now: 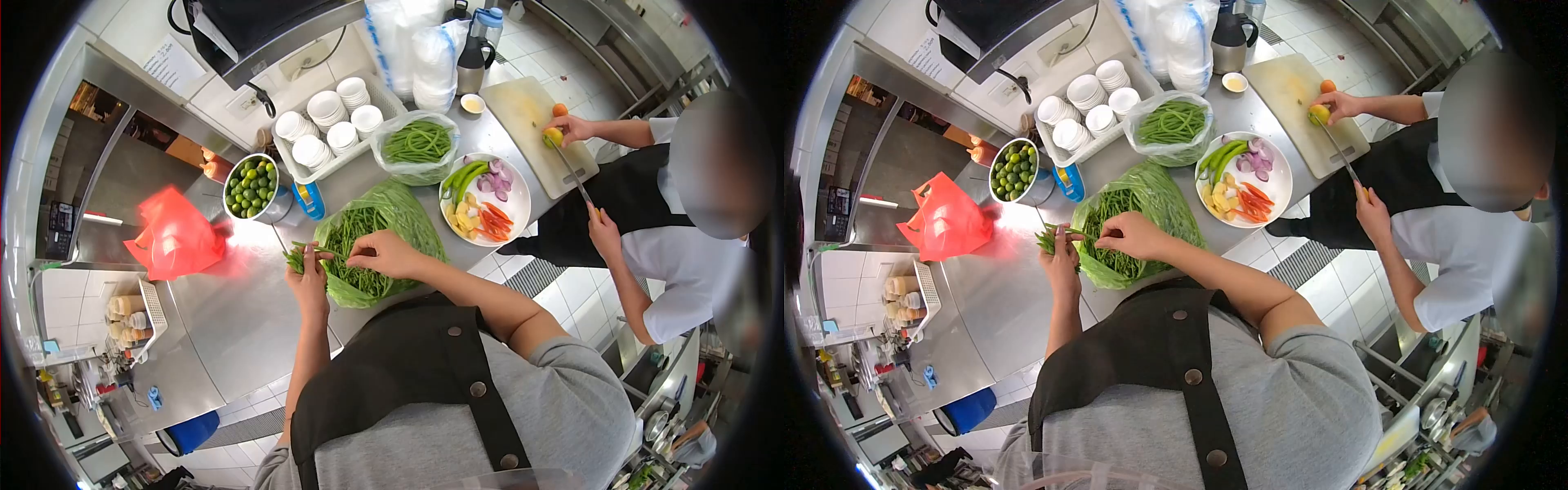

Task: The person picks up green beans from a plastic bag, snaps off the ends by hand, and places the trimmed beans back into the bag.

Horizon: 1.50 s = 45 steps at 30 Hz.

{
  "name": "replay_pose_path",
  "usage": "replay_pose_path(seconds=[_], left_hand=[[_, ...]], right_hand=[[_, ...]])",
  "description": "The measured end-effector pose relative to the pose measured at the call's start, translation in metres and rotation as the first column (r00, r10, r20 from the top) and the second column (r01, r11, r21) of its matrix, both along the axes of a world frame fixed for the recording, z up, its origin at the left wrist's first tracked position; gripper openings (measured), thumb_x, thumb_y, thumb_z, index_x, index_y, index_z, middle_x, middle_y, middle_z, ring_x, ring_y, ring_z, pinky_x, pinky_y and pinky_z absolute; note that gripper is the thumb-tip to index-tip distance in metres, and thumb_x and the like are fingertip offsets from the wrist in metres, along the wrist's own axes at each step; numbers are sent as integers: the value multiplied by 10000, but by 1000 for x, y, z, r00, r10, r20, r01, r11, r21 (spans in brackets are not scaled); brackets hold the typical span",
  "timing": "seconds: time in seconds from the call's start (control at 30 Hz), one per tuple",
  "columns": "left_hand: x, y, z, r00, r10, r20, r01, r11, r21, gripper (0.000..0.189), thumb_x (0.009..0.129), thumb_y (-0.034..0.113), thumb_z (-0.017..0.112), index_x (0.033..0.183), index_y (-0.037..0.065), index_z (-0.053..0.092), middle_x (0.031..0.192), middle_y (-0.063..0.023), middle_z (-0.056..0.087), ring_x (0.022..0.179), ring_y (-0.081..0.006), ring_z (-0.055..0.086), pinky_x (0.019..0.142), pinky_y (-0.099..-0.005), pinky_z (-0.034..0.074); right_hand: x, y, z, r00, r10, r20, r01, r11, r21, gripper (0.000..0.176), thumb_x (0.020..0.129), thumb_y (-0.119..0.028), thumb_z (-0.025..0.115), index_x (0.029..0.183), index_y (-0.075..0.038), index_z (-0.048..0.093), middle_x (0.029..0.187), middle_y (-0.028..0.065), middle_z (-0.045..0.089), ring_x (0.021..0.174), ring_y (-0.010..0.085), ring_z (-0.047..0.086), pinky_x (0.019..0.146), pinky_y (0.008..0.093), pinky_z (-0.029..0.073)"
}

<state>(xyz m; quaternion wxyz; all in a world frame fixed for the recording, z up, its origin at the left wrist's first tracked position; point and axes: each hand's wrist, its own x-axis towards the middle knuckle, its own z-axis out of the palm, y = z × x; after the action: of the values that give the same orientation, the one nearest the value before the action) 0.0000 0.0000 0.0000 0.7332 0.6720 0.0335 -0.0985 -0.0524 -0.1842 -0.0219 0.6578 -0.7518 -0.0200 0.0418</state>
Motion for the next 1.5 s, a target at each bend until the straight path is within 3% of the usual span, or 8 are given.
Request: replay_pose_path(seconds=[0.37, 0.57, 0.7, 0.83, 0.93, 1.17, 1.27, 1.5], left_hand=[[-3, 1, 2, 993, 121, -4, -121, 991, -57, 192, 1031, 184, 543, 1019, 26, 652, 753, -58, 672, 491, -22, 369, 443, -205, 251], [10, 16, -3, 973, 126, -195, -187, 923, -337, 173, 1006, 168, 522, 985, 15, 601, 764, -79, 620, 483, -65, 374, 441, -229, 262], [16, 21, -8, 943, 95, -318, -234, 870, -434, 147, 994, 160, 518, 967, 26, 571, 722, -57, 576, 487, -74, 353, 443, -235, 265], [1, 22, -10, 917, 83, -390, -233, 906, -354, 176, 1008, 199, 528, 930, 45, 560, 664, -1, 476, 499, -68, 335, 448, -236, 264], [-6, 23, -19, 917, 27, -398, -200, 893, -402, 283, 1033, 316, 554, 899, 68, 546, 633, 41, 385, 514, -64, 328, 457, -233, 272], [10, 18, -4, 913, 189, -361, -321, 880, -350, 343, 1032, 379, 565, 908, 59, 556, 642, 44, 409, 545, -59, 359, 477, -216, 287], [14, 14, 13, 911, 180, -370, -320, 876, -361, 312, 1041, 325, 560, 909, 42, 564, 642, 38, 426, 539, -65, 386, 474, -232, 294], [-13, 16, -6, 864, -252, -435, 81, 923, -375, 329, 1013, 356, 606, 827, 90, 554, 585, 80, 359, 477, -44, 318, 437, -228, 228]], right_hand=[[3, 1, 7, 1000, -10, 22, 14, 982, -186, 176, 853, -178, 733, 860, -4, 704, 746, 130, 663, 637, 225, 614, 639, 340, 494], [-1, 13, 38, 939, -213, 271, 178, 973, 148, 65, 905, -57, 704, 932, 1, 692, 855, 39, 669, 737, 123, 625, 701, 272, 497], [6, -8, 54, 971, -240, 12, 223, 919, 325, 48, 931, -35, 681, 952, 7, 689, 877, 4, 673, 805, 76, 606, 735, 247, 485], [13, -32, 35, 991, -67, 116, 91, 972, -218, 154, 821, -73, 766, 952, -14, 709, 854, 55, 670, 789, 131, 634, 730, 276, 501], [12, -46, 16, 983, 165, -79, -182, 895, -408, 227, 769, -131, 792, 960, -29, 722, 893, 116, 677, 854, 238, 659, 783, 344, 513], [27, -51, -33, 993, -89, 79, 118, 791, -600, 358, 806, -155, 753, 1103, 28, 671, 1201, 221, 631, 1113, 401, 599, 974, 447, 472], [37, -45, -29, 998, -59, -2, 44, 774, -631, 357, 829, -127, 726, 1139, 35, 654, 1228, 229, 616, 1145, 413, 579, 985, 445, 467], [28, -18, -57, 990, 59, 127, 72, 562, -824, 291, 839, -21, 657, 1126, 27, 662, 1193, 172, 635, 1161, 365, 550, 1003, 427, 442]])
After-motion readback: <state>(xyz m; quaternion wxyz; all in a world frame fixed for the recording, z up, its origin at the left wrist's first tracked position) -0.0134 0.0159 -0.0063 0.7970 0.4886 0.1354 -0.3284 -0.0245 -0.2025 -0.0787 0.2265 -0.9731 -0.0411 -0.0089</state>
